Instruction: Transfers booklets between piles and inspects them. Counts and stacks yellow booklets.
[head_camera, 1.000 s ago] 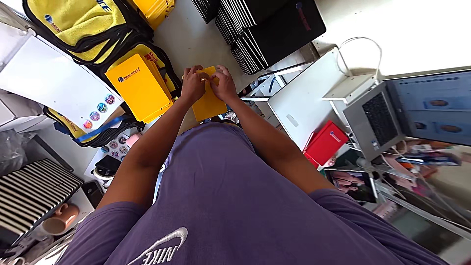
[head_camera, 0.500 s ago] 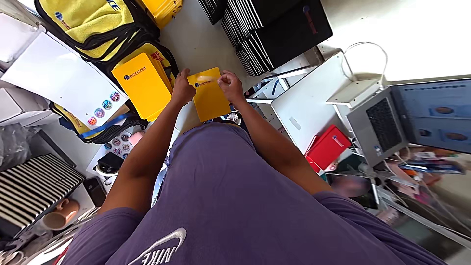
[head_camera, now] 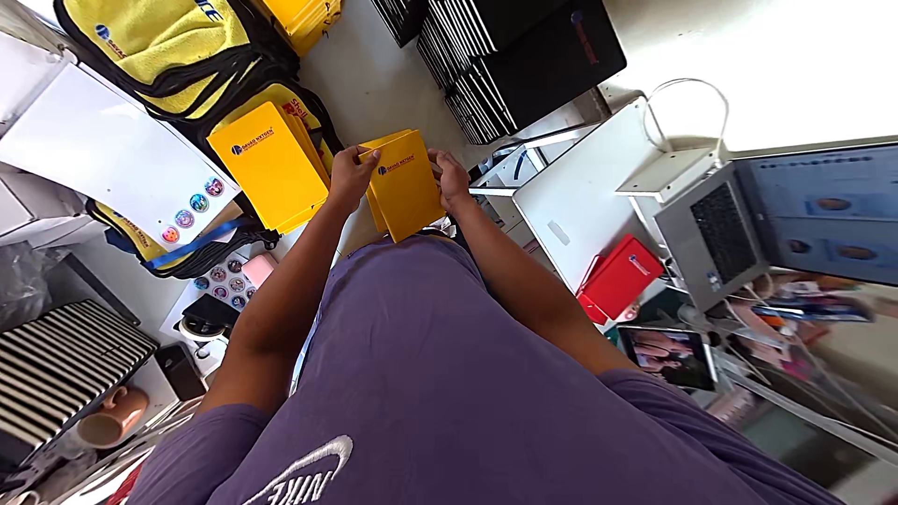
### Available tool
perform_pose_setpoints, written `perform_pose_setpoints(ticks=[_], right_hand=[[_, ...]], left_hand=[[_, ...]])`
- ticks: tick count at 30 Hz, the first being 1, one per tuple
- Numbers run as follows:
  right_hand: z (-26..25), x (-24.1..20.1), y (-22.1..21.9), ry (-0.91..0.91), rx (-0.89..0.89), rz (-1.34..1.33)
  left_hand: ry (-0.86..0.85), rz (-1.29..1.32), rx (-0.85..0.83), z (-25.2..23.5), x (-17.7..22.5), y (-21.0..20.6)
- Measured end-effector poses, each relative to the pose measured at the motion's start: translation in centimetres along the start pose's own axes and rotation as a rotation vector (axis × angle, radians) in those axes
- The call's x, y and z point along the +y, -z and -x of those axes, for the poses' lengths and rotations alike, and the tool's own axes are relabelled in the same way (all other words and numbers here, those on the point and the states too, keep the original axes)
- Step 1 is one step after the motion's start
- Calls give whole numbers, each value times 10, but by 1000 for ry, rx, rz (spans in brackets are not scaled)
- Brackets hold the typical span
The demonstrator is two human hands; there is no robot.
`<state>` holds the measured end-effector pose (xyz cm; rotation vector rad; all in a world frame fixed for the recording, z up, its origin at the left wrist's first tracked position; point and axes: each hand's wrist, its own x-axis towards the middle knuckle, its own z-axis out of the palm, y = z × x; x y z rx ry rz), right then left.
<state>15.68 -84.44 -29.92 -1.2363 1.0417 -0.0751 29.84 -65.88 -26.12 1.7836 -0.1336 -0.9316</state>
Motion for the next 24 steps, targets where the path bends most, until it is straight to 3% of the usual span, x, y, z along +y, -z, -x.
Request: perform_pose_setpoints(ticks=[4, 9, 16, 24], right_hand=[[-6, -6, 2, 180, -46, 394], [-4, -22, -14, 397, -130, 833], [-10, -27, -33, 453, -100, 954], [-12, -36, -35, 417, -123, 1020]], left_hand=[[-144, 132, 75, 18, 14, 29], [-208, 33, 292, 31, 33, 113], [-190, -19, 558, 29, 9, 196], [-127, -22, 616, 16, -22, 205]])
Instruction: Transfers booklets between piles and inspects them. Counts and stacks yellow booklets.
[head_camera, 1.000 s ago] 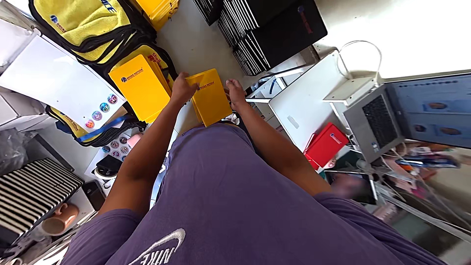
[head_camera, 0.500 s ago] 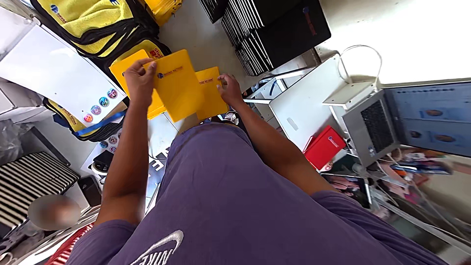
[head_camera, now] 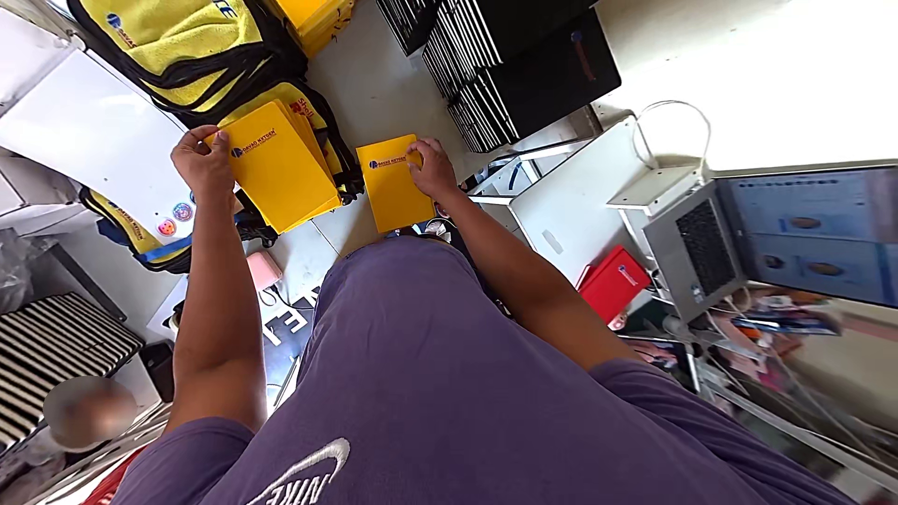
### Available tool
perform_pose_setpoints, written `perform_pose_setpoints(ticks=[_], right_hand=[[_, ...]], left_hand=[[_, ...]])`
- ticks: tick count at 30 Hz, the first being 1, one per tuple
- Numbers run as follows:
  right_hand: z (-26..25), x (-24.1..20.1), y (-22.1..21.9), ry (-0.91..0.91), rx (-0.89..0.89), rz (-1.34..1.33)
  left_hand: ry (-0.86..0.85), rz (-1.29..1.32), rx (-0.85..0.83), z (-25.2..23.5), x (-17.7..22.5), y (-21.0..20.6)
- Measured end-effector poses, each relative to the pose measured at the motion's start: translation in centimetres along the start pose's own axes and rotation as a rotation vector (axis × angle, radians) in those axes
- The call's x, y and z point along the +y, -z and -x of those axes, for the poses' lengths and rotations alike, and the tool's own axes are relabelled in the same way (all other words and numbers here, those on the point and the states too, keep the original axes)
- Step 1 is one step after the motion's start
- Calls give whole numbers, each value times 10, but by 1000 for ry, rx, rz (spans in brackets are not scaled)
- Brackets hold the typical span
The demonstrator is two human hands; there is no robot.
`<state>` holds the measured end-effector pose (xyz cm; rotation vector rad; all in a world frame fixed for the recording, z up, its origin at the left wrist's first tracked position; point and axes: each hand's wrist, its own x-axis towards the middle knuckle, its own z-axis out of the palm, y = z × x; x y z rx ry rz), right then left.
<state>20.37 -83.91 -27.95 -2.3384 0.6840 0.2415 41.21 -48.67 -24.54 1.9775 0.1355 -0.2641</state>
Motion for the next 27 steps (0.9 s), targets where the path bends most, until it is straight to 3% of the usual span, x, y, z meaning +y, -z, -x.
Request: perform_pose_setpoints(ticks=[3, 6, 9, 13, 16, 19, 24, 27], right_hand=[[-2, -3, 1, -16, -26, 6], [-7, -8, 5, -48, -76, 30], [-10, -8, 6, -56, -88, 33], [-7, -4, -2, -28, -31, 18], [-4, -6, -6, -85, -24, -36], [-1, -8, -10, -110, -33, -42], [-2, -8, -13, -128, -11, -81], [-2, -10, -12, -131, 6, -197]], left_hand=[[-13, -210, 81, 2, 9, -6], [-159, -498, 66, 22, 47, -19], [-326, -540, -151, 46, 78, -52], [-507, -440, -512, 77, 75, -121], [-412, -362, -638, 95, 59, -160], [-196, -340, -633, 116, 37, -181], [-33, -359, -461, 156, 2, -178], [102, -338, -507, 165, -16, -170]])
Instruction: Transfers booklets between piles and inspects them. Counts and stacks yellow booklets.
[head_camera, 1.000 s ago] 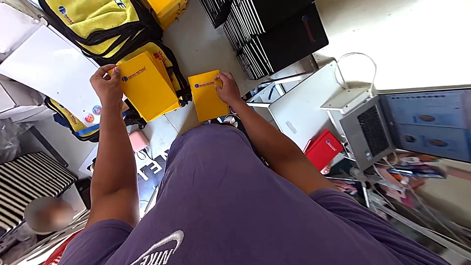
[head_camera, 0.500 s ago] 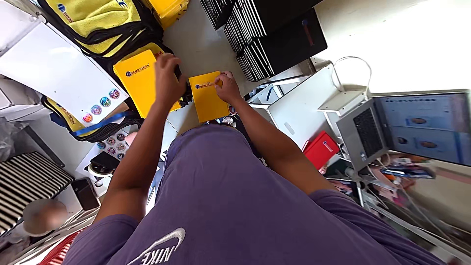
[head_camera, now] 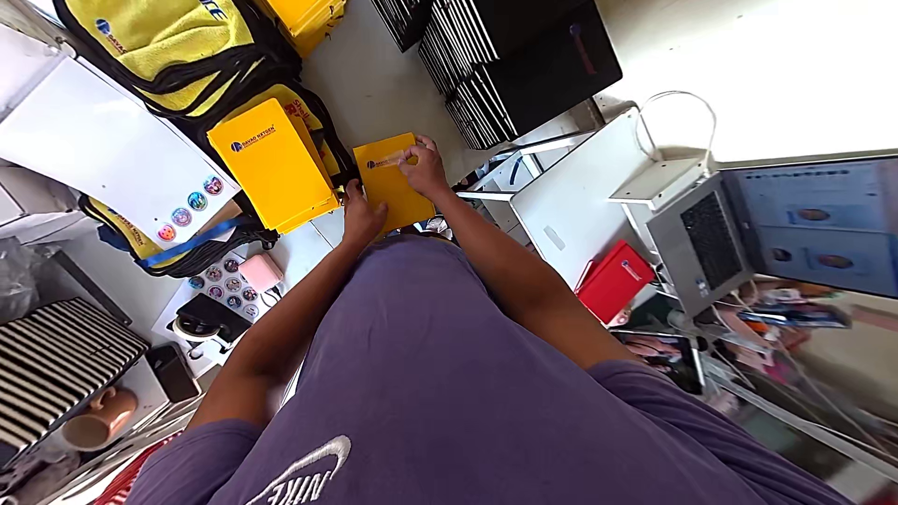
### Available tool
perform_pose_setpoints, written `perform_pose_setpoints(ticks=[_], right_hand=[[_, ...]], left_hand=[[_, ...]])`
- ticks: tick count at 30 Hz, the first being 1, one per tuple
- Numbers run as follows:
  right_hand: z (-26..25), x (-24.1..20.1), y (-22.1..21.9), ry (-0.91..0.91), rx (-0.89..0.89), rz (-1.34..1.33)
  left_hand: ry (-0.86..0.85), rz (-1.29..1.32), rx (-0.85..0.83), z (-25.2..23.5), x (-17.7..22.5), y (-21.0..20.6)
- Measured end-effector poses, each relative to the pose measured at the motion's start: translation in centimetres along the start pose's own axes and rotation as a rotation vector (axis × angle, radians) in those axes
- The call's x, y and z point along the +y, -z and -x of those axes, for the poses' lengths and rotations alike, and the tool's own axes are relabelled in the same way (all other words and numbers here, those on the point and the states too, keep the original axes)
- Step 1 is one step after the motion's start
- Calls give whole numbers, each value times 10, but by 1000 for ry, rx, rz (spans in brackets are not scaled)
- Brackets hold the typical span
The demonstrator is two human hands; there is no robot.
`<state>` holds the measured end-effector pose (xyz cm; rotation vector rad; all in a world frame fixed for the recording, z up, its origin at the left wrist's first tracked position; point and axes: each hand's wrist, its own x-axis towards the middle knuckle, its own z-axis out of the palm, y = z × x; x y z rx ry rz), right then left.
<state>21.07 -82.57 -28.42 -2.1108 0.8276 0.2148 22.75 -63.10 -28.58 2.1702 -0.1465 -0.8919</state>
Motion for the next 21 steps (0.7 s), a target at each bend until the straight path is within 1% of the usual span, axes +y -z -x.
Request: perform_pose_setpoints(ticks=[3, 5, 7, 9, 10, 13, 15, 17, 19, 21], right_hand=[[-1, 3, 3, -11, 4, -102], [-5, 9, 6, -3, 17, -169], [-6, 18, 11, -43, 24, -316], [-6, 25, 15, -147, 75, -537], [-5, 27, 17, -231, 110, -640], [0, 35, 27, -477, 187, -827], [3, 40, 29, -546, 162, -839], [8, 44, 28, -537, 146, -798], [7, 48, 23, -449, 139, -683], [7, 51, 19, -299, 127, -460]], left_hand=[[66, 19, -97, 0, -12, 0], [82, 5, -118, -1, -12, 4], [108, 12, -138, -3, -10, 7], [132, 34, -141, -5, -11, 8], [138, 46, -138, -6, -12, 8], [147, 92, -125, -4, -10, 6], [99, 93, -142, -2, -1, 9], [14, 75, -179, -4, 7, 12], [-21, 62, -206, -6, 15, 19], [-33, 68, -186, -7, 20, 32]])
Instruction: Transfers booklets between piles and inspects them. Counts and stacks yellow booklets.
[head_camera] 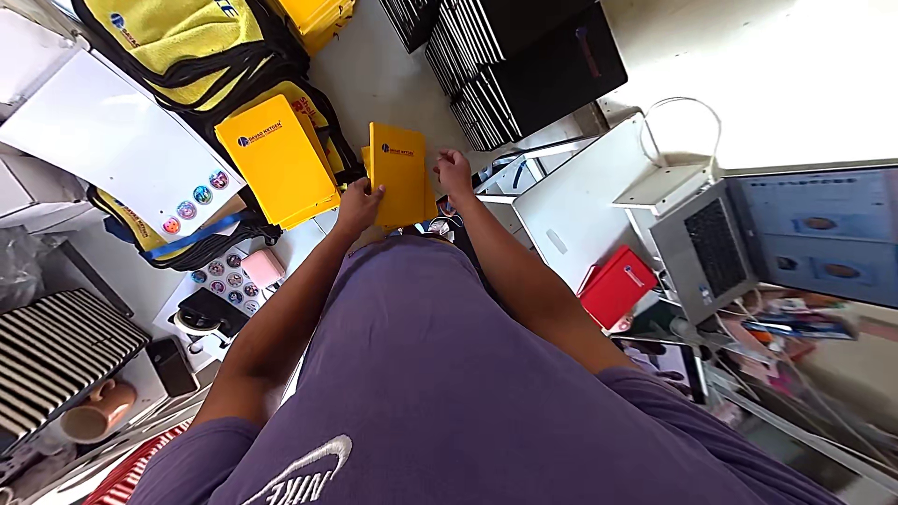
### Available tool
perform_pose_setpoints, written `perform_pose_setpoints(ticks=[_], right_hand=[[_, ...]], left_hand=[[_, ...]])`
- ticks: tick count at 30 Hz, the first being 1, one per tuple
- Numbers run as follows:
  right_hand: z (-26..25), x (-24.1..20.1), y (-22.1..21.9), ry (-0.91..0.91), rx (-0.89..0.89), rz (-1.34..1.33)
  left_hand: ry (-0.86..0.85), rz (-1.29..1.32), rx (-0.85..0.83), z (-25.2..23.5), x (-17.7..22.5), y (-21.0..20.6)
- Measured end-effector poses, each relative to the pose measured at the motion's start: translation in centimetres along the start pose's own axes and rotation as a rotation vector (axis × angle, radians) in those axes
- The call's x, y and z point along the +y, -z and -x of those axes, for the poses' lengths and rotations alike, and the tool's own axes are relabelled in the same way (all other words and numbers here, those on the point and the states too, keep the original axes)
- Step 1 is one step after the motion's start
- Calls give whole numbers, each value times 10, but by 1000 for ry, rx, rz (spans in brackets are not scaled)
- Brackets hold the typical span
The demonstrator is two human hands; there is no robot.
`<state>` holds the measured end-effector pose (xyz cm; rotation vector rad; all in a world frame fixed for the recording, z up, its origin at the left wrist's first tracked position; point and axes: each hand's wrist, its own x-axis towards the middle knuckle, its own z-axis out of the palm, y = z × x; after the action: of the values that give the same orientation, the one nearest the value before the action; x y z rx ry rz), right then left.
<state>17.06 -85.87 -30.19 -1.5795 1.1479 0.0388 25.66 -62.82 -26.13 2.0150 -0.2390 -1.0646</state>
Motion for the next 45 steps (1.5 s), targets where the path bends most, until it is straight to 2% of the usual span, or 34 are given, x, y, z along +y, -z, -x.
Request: perform_pose_setpoints(ticks=[2, 7, 10, 15, 19, 23, 25, 27, 29, 32, 37, 41, 45], right_hand=[[5, -7, -3, 150, -23, 228], [8, -17, -14, 396, -125, 523], [10, -22, -22, 440, -117, 569], [7, -32, -32, 408, -85, 631], [5, -35, -31, 397, -107, 658], [3, -35, -31, 386, -108, 681], [3, -37, -33, 373, -93, 687], [3, -37, -34, 369, -84, 691], [4, -37, -32, 377, -90, 700], [3, -37, -33, 390, -90, 706], [2, -33, -32, 424, -73, 683], [0, -36, -30, 431, -89, 678], [-3, -40, -28, 370, -130, 701]], left_hand=[[-17, 8, 54, 4, 5, 19], [-108, 160, 193, 36, 14, 76], [-142, 269, 369, 47, 5, 104], [-32, 315, 668, 47, -27, 127], [75, 35, 736, 47, -53, 129], [168, -230, 731, 60, -42, 129], [163, -291, 754, 62, -38, 129], [81, -324, 780, 60, -35, 128], [-36, -338, 712, 64, -22, 125], [-201, -363, 511, 66, 10, 110], [-432, -353, 190, 37, 38, 52], [-392, -406, 8, -1, 32, 12], [-238, -425, 19, -33, 17, -10]])
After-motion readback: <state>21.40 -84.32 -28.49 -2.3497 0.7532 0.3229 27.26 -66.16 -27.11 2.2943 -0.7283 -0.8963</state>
